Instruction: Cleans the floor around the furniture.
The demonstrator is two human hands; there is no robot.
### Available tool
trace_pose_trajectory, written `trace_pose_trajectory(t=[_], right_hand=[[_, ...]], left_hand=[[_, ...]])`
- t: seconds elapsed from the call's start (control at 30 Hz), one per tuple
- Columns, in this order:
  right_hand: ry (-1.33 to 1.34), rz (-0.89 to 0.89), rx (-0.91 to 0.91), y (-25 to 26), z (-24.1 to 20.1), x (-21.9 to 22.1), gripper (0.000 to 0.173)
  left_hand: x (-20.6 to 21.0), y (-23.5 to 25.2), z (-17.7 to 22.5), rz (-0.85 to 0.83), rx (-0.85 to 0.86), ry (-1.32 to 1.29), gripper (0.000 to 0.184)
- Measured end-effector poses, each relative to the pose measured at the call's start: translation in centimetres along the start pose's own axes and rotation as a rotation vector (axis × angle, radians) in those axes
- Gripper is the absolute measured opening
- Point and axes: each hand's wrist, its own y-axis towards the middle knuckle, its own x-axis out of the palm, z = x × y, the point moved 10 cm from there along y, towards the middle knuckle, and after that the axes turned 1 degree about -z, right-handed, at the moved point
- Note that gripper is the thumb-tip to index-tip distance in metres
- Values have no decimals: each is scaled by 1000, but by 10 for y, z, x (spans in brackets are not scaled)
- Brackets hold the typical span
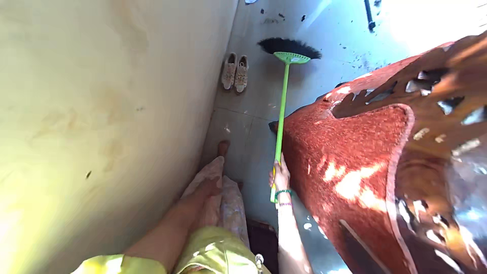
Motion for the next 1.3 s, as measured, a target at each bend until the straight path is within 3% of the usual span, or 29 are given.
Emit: trace_pose_trajectory(t=[0.1,0.2,0.3,0.33,0.4,0.47,0.5,0.53,0.57,0.63,0.7,0.8,0.97,1.1,1.2,1.3], right_hand=[[-153,-7,-37,-88,84,-30,56],[-336,-16,-133,-171,192,-73,53],[-489,-44,-228,-250,276,-106,51],[-524,-64,-224,-272,285,-110,50],[-604,-253,51,-303,265,-102,51],[-588,-301,135,-292,269,-87,49],[-596,-265,52,-272,287,-79,48],[-529,-66,-188,-242,308,-73,44],[-499,-50,-233,-212,319,-61,45],[-471,-124,-155,-178,300,-36,48],[-447,-150,-125,-169,268,-23,49],[-479,-128,-79,-174,273,-49,50],[-495,-65,197,-228,382,-125,50],[-317,14,367,-290,437,-142,50],[-241,44,393,-326,453,-152,50],[-370,38,419,-360,465,-189,50]], left_hand=[[31,25,-52,-129,-206,88,78],[43,-23,-75,-98,-226,33,74],[80,-67,-133,16,-306,-134,70],[92,-77,-150,76,-330,-177,68],[104,-100,-160,167,-340,-196,58],[109,-120,-155,185,-323,-113,56],[111,-130,-153,206,-331,-68,56],[112,-136,-151,222,-332,-40,56],[111,-136,-149,240,-307,-37,54],[119,-130,-158,244,-224,-56,50],[123,-119,-162,197,-173,-73,62],[117,-107,-147,120,-121,-92,53],[107,-101,-151,79,-122,-175,44],[105,-94,-174,38,-180,-200,45],[103,-84,-192,31,-221,-146,46],[106,-85,-195,21,-236,-120,46]])
